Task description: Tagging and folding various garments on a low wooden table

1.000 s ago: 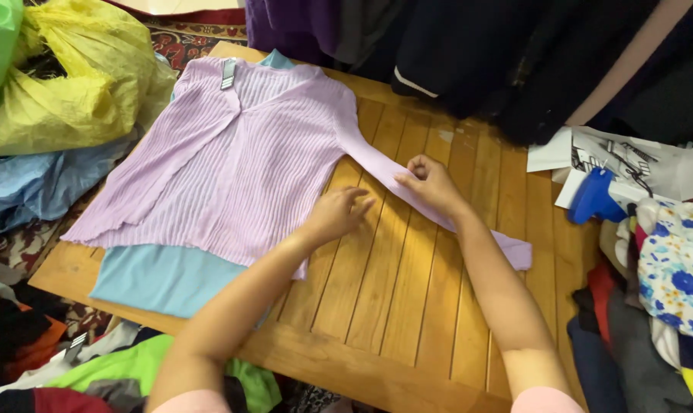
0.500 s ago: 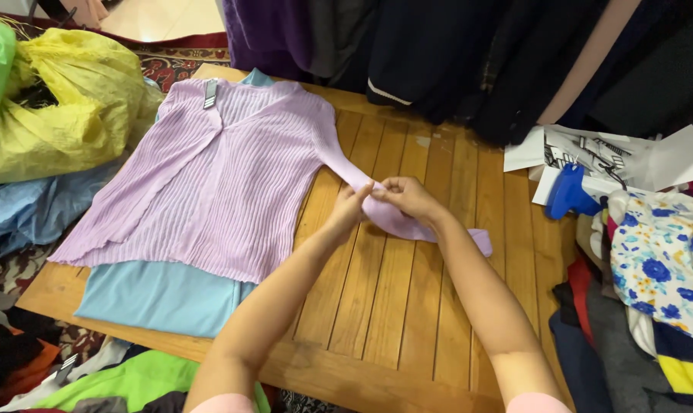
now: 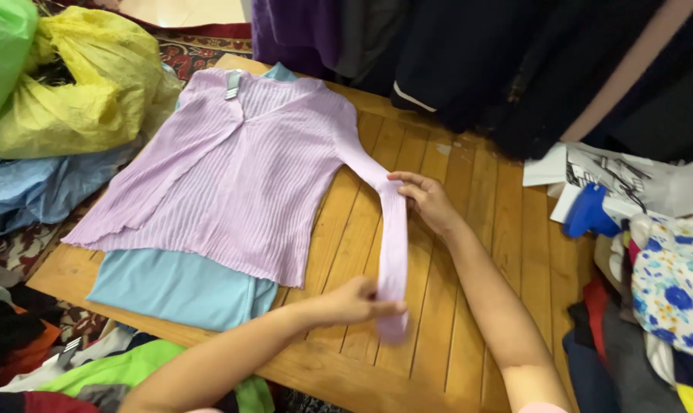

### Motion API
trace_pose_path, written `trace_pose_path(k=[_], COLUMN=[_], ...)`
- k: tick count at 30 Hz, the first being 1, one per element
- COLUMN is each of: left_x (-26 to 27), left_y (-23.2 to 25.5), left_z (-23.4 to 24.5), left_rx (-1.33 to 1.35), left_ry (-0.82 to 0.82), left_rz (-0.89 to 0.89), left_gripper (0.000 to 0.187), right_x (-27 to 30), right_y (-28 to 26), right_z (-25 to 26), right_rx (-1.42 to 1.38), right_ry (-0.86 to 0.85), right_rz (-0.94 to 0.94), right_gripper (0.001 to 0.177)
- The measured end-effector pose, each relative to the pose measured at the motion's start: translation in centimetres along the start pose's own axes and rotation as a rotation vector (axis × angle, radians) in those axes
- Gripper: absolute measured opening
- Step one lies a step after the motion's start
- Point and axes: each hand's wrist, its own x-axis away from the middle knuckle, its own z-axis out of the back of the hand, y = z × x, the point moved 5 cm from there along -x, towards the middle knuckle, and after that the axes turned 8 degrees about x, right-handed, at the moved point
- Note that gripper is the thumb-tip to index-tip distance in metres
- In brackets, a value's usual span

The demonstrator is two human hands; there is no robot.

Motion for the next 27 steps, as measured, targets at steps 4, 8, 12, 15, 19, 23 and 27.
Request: trace_pose_path(k=[4, 8, 12, 15, 19, 23, 27], left_x=[7.1, 12.1, 16.2, 18.9, 21.4, 22.8, 23.4], left_y=[2.7, 5.1, 5.8, 4.0, 2.6, 1.0, -3.4], left_z=[5.1, 13.1, 20.5, 25.7, 31.1, 33.6, 37.0], left_rx=[-0.352, -0.662, -0.876, -0.674, -0.368, -0.415, -0.343], left_ry=[0.115, 0.434, 0.68, 0.766, 0.87, 0.899, 0.893], left_rz=[0.028, -0.094, -0.017, 0.035, 0.089, 0.197, 0.278], left_gripper=[0.039, 0.053, 0.087, 0.058, 0.036, 0.038, 0.024], right_x=[-0.6, -3.2, -5.8, -10.6, -13.1, -14.6, -17.5], right_y=[-1.7, -4.4, -5.9, -2.6, -2.4, -3.4, -2.2], right_z=[-2.8, -5.5, -9.0, -8.5, -9.2, -9.9, -9.5], right_rx=[0.06, 0.746, 0.963, 1.081, 1.003, 0.863, 0.783], right_ry=[-0.019, 0.157, 0.17, 0.116, 0.036, -0.021, -0.008], right_rz=[-0.011, 0.463, 0.776, 0.571, 0.612, 0.524, 0.372], right_gripper=[0.056, 0.036, 0.026, 0.023, 0.01, 0.009, 0.015])
